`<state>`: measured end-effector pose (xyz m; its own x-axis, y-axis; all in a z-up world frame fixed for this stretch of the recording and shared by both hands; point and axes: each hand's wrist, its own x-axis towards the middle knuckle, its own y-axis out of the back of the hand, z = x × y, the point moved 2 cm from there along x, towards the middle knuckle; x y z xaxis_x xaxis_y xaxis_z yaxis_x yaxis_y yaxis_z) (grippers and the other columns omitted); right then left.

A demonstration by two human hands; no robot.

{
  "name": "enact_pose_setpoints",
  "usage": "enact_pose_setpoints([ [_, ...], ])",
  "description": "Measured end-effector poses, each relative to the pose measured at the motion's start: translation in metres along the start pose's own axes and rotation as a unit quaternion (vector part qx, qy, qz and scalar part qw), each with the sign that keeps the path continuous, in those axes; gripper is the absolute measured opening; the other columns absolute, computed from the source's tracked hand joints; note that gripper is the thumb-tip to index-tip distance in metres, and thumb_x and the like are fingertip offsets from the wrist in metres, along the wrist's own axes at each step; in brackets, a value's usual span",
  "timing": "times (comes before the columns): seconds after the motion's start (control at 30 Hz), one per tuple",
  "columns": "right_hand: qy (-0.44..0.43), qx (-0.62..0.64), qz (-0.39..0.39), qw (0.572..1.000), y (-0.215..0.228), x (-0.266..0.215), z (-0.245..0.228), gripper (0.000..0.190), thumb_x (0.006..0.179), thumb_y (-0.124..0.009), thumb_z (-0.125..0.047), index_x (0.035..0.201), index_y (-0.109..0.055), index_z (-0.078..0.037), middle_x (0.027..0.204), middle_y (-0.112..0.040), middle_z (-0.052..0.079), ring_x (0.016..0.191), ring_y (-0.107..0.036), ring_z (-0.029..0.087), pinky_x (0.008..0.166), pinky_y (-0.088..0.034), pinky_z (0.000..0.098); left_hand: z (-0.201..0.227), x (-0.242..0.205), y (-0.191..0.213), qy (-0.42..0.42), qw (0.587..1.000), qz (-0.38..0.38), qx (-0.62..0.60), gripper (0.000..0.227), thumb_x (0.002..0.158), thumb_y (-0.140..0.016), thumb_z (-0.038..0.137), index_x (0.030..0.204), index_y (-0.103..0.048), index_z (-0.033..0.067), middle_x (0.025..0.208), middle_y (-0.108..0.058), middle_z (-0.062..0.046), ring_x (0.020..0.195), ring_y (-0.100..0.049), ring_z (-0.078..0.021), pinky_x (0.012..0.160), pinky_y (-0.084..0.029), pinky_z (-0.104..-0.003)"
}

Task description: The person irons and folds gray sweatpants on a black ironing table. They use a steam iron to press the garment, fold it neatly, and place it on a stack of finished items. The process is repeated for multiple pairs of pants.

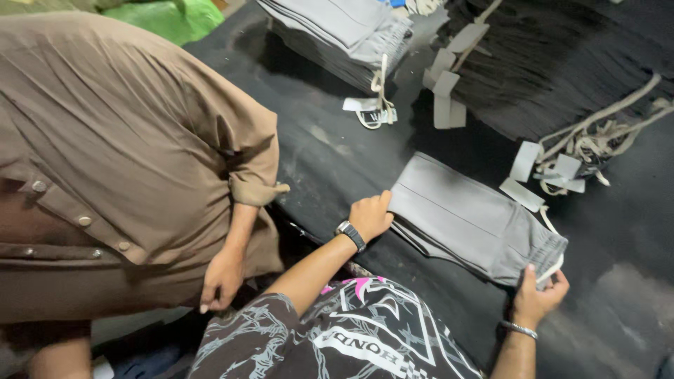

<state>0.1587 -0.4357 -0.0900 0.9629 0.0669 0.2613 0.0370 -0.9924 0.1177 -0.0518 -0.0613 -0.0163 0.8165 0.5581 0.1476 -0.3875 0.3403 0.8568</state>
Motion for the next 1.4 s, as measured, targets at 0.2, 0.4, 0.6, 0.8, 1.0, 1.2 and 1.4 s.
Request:
enact_pose_setpoints([
  [0.2,-0.013,0.041,-0.014,0.999,-0.003,-0.004,-0.011,0.055,0.107,-0.077,-0.008,0.143,-0.038,0.006,0.134,-0.062,0.022,0.124,-0.064,0.024,0.109,-0.051,0.0348,0.006,-0.005,0.007,0.013,0.993,0.090,-0.077,0.040,0.075,-0.066,0.022,0.113,-0.059,0.0092,0.086,-0.071,-0.019,0.076,-0.068,-0.0437,0.067,-0.055,-0.055],
  [0.4,0.011,0.027,-0.006,1.000,-0.003,-0.009,-0.021,0.053,0.106,-0.075,-0.004,0.143,-0.039,0.009,0.135,-0.063,0.023,0.124,-0.065,0.023,0.114,-0.052,0.0348,0.013,-0.001,0.011,0.064,0.996,0.010,-0.056,0.037,0.085,-0.066,0.032,0.112,-0.059,0.0082,0.081,-0.071,-0.021,0.076,-0.069,-0.0444,0.070,-0.055,-0.057],
  [0.6,0.005,0.053,0.001,0.999,-0.004,-0.011,-0.027,0.054,0.104,-0.076,-0.006,0.141,-0.040,0.009,0.124,-0.067,0.018,0.113,-0.068,0.017,0.106,-0.053,0.0306,0.007,-0.001,0.006,0.012,0.999,0.032,-0.032,0.030,0.086,-0.061,0.024,0.111,-0.060,0.0069,0.077,-0.070,-0.018,0.071,-0.068,-0.0418,0.064,-0.054,-0.055],
  [0.8,0.020,-0.086,0.027,0.996,-0.004,-0.007,-0.025,0.042,0.108,-0.080,-0.007,0.131,-0.049,0.009,0.107,-0.066,0.017,0.095,-0.061,0.014,0.089,-0.050,0.0262,0.001,0.005,0.007,-0.072,0.995,0.042,0.061,0.019,0.082,-0.067,0.018,0.092,-0.054,0.0079,0.076,-0.068,-0.012,0.070,-0.069,-0.0343,0.058,-0.056,-0.048],
  [1.0,0.013,0.040,0.003,0.999,0.003,-0.012,-0.019,0.054,0.101,-0.076,-0.014,0.138,-0.044,0.008,0.115,-0.070,0.008,0.109,-0.069,0.011,0.094,-0.054,0.0235,0.005,0.007,0.008,-0.049,0.998,0.018,0.020,0.021,0.081,-0.069,0.016,0.094,-0.055,0.0067,0.081,-0.069,-0.014,0.078,-0.068,-0.0378,0.065,-0.055,-0.051],
  [1.2,0.144,-0.423,0.214,0.869,-0.016,-0.032,-0.060,0.052,0.088,-0.083,-0.022,0.127,-0.057,0.002,0.122,-0.056,0.022,0.122,-0.051,0.040,0.104,-0.040,0.0509,0.004,0.006,0.016,0.051,0.996,0.016,-0.074,0.037,0.078,-0.071,0.018,0.112,-0.061,0.0086,0.097,-0.072,-0.019,0.094,-0.068,-0.0409,0.081,-0.053,-0.052],
  [1.4,0.043,-0.574,-0.048,0.816,-0.072,-0.035,-0.091,0.045,0.084,-0.072,-0.060,0.090,-0.076,-0.015,0.096,-0.074,0.008,0.101,-0.063,0.033,0.092,-0.035,0.0536,-0.006,0.002,0.013,0.137,0.983,-0.008,-0.122,0.034,0.075,-0.076,0.026,0.101,-0.063,0.0089,0.086,-0.074,-0.012,0.082,-0.071,-0.0357,0.074,-0.056,-0.048],
])
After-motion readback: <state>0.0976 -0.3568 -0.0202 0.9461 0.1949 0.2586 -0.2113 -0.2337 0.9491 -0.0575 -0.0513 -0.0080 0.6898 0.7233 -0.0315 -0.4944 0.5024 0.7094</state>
